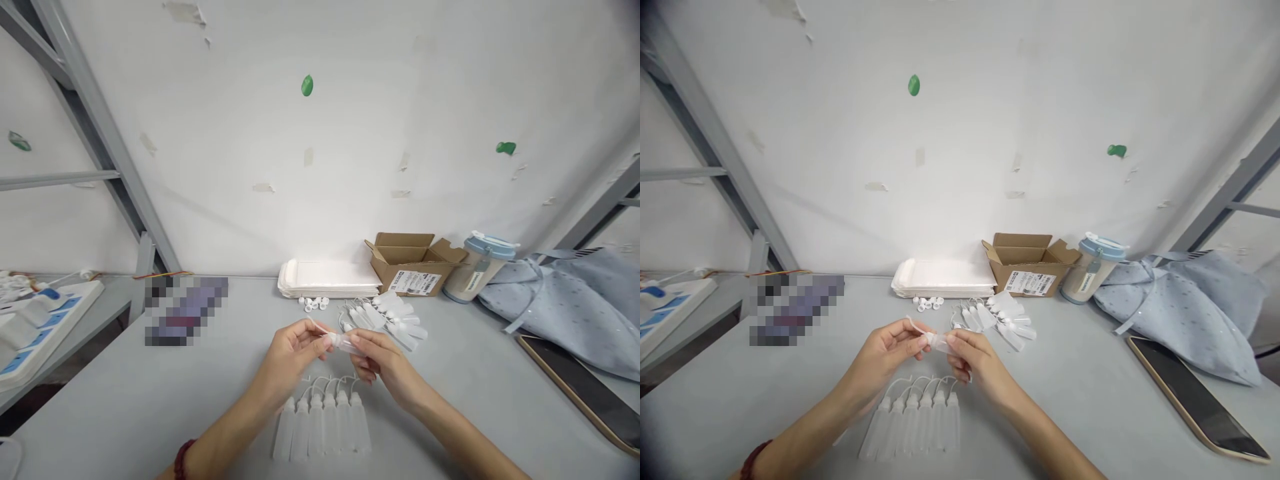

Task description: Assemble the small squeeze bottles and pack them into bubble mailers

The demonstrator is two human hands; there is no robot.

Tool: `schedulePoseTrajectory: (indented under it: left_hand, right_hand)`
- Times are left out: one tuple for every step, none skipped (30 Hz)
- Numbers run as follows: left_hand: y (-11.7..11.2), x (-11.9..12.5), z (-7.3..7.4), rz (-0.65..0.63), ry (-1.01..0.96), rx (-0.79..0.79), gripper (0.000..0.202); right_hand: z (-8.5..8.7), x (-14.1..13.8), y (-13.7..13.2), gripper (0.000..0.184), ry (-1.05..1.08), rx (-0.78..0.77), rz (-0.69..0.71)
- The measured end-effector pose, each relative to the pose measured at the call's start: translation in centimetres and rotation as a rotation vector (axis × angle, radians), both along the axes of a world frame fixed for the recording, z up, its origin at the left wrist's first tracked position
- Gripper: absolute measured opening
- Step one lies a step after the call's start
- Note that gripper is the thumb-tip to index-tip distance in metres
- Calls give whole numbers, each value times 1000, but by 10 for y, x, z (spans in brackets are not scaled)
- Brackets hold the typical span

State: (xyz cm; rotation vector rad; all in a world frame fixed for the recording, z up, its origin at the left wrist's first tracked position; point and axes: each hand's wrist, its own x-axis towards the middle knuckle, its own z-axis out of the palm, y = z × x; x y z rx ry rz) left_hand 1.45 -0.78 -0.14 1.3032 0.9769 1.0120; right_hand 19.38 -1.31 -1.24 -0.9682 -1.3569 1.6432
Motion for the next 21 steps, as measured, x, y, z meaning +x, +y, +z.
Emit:
schedulePoseTrajectory:
  left_hand:
    - [0,0,0,-7,-1,-15,22]
    - [0,0,1,-22,-2,-33,23]
    - [0,0,1,-39,1,-53,23]
    - [0,0,1,-54,9,-71,24]
    - [1,-1,2,-64,25,-81,25]
    - [1,-1,2,-69,45,-82,25]
    - [1,-2,2,-76,68,-77,25]
    - [1,-3,2,-83,92,-69,25]
    - [2,-4,1,-92,113,-59,25]
    - [2,-4,1,-103,130,-50,26]
    - [2,-5,1,-117,144,-40,26]
    - [2,-5,0,-125,155,-29,27]
    - [1,-4,0,-126,166,-18,28]
    - [1,-4,-1,-121,178,-10,30]
    - [1,-3,-2,-115,192,-4,32]
    - [0,-3,-2,-109,206,-2,33]
    - [0,-2,-3,-103,218,-2,34]
    - [0,-1,-4,-99,227,-4,34]
    - [0,-1,-4,-98,233,-6,34]
    - [0,-1,-5,-97,235,-5,34]
    - [0,-1,-5,-96,234,-4,33]
  right_hand:
    - [-1,0,0,37,-15,17,-1]
    - [-1,-1,0,39,-29,28,0]
    - [-2,-1,1,40,-42,37,4]
    - [-2,-1,1,42,-54,47,7]
    - [-3,-2,1,44,-68,61,10]
    - [-3,-2,0,44,-85,77,13]
    - [-3,-2,0,45,-106,93,16]
    - [-3,-2,-1,44,-133,113,20]
    - [-3,-2,-1,44,-169,141,21]
    - [-2,-1,-2,43,-218,184,14]
    - [-2,-1,-3,43,-278,240,1]
    - [-1,-1,-5,42,-344,301,-17]
    - [0,0,-6,41,-410,359,-32]
    - [0,0,-6,40,-471,405,-43]
    - [0,0,-7,40,-520,436,-46]
    - [0,1,-7,39,-558,453,-43]
    - [0,1,-7,39,-583,460,-37]
    - [0,1,-7,39,-599,462,-33]
    - [0,1,-7,39,-608,462,-32]
    - [0,1,-7,39,-613,459,-33]
    - [1,1,-6,39,-612,452,-31]
